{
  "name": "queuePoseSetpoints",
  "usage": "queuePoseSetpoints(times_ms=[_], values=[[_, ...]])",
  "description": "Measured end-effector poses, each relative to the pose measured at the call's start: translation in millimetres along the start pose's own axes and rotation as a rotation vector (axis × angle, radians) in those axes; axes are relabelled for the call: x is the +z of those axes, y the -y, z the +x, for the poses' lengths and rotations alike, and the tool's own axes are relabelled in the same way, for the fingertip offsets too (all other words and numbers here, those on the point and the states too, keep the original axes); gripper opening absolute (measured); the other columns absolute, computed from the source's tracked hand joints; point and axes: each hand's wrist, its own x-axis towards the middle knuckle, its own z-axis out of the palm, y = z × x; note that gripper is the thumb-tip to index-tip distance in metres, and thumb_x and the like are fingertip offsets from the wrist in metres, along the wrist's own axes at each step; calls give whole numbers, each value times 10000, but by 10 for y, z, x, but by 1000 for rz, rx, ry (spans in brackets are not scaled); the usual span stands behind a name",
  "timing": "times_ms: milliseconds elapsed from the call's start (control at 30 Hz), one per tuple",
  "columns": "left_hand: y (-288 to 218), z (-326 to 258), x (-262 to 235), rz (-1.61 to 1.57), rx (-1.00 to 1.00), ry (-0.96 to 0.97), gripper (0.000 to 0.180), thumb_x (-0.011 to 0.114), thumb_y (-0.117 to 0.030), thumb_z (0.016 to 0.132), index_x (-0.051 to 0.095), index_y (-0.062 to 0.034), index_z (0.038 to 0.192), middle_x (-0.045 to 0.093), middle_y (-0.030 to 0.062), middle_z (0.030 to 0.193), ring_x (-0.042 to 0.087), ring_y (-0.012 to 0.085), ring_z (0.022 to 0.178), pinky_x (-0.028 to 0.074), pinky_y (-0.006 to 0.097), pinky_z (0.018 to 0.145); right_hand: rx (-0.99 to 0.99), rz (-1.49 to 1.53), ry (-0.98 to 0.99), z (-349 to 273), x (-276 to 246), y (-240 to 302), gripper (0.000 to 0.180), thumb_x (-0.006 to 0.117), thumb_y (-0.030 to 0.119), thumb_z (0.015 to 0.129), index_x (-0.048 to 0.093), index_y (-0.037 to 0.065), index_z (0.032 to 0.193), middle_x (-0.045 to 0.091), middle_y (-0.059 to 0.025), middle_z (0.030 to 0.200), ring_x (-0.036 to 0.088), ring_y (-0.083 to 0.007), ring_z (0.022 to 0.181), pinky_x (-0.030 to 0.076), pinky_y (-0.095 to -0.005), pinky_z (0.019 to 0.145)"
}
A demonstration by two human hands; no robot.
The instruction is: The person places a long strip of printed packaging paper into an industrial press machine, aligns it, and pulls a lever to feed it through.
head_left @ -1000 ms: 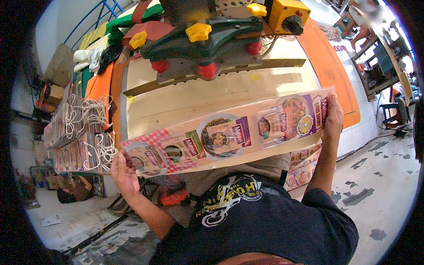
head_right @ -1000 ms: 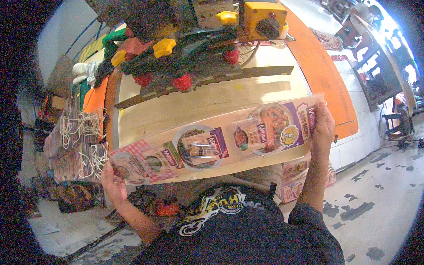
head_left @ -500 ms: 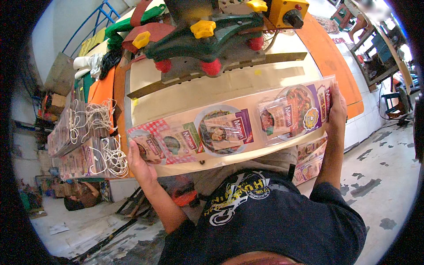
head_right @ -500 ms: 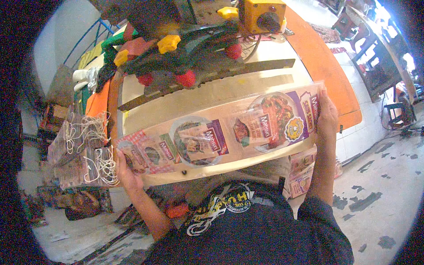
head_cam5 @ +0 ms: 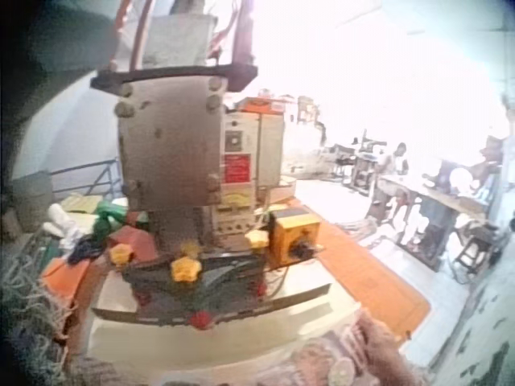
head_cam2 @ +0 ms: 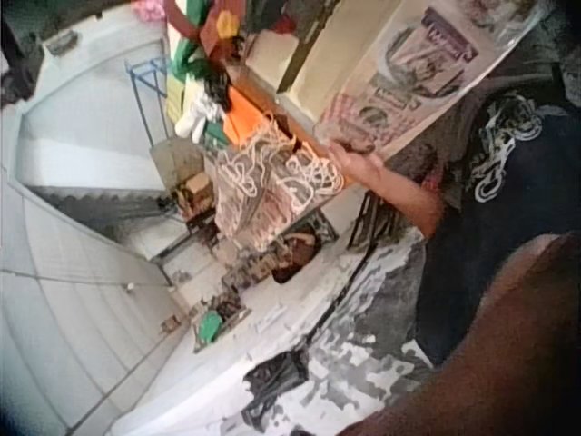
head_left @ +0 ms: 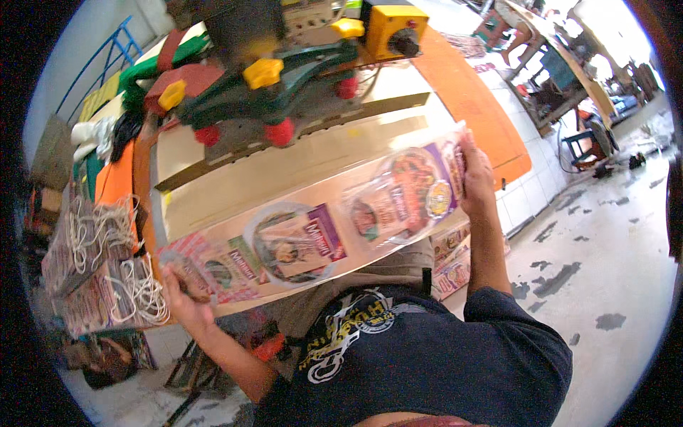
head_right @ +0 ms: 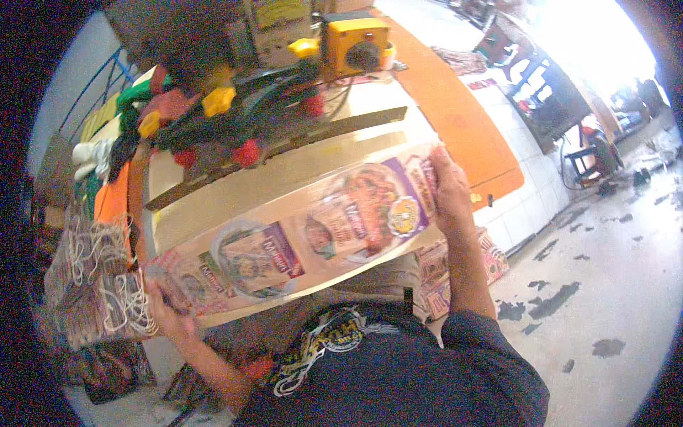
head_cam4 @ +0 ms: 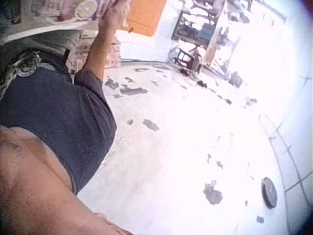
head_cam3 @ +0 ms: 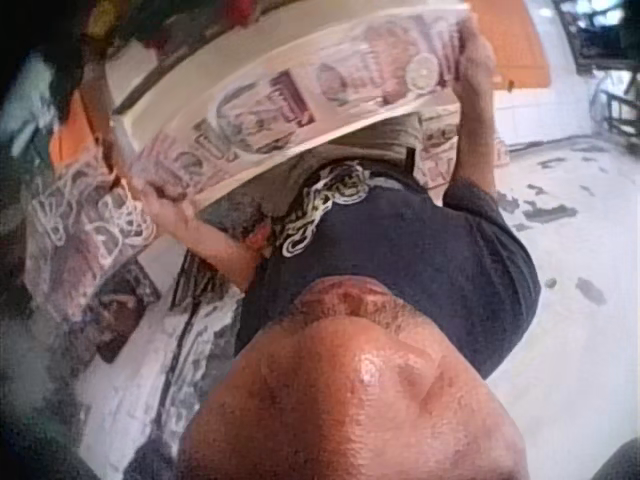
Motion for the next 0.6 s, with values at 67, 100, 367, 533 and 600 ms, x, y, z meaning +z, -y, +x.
queuePoseSetpoints(times_ms=[67, 100, 367, 533, 600], values=[[-18, 39, -24, 35, 21, -9, 334, 601, -364, 1016, 611, -43, 1107, 639, 52, 999, 646, 160, 868, 546, 317, 720, -37, -39, 19, 4, -99, -16, 439, 505, 399, 1052, 636, -9, 1144, 704, -64, 1012, 672, -114, 822, 550, -252, 738], [-38, 112, -107, 59, 25, 20, 355, 605, -370, 1013, 607, -33, 1126, 641, 55, 1020, 648, 163, 897, 549, 317, 746, -52, -57, 35, 3, -131, -14, 449, 498, 405, 1054, 630, -13, 1154, 711, -72, 1012, 679, -113, 809, 558, -252, 736], [-169, 115, -118, 86, 100, 4, 405, 585, -318, 1031, 573, 23, 1248, 627, 86, 1218, 621, 175, 1069, 512, 348, 923, -142, -57, 86, -34, -53, -47, 412, 464, 355, 1078, 630, -11, 1168, 688, -45, 1045, 646, -85, 907, 525, -231, 783], [-227, 156, -132, 80, 105, 123, 457, 588, -303, 1029, 538, 37, 1331, 619, 101, 1250, 596, 180, 1125, 463, 346, 986, -170, -45, 74, -71, 17, -9, 403, 465, 350, 1079, 635, -4, 1171, 685, -46, 1045, 642, -90, 908, 526, -238, 786], [-225, 174, 15, 124, 153, 9, 499, 587, -303, 1028, 511, 40, 1381, 606, 114, 1288, 580, 191, 1168, 429, 347, 1031, -163, -20, 69, -53, 15, -49, 401, 467, 347, 1078, 635, -5, 1172, 687, -53, 1036, 644, -94, 906, 530, -244, 788]])
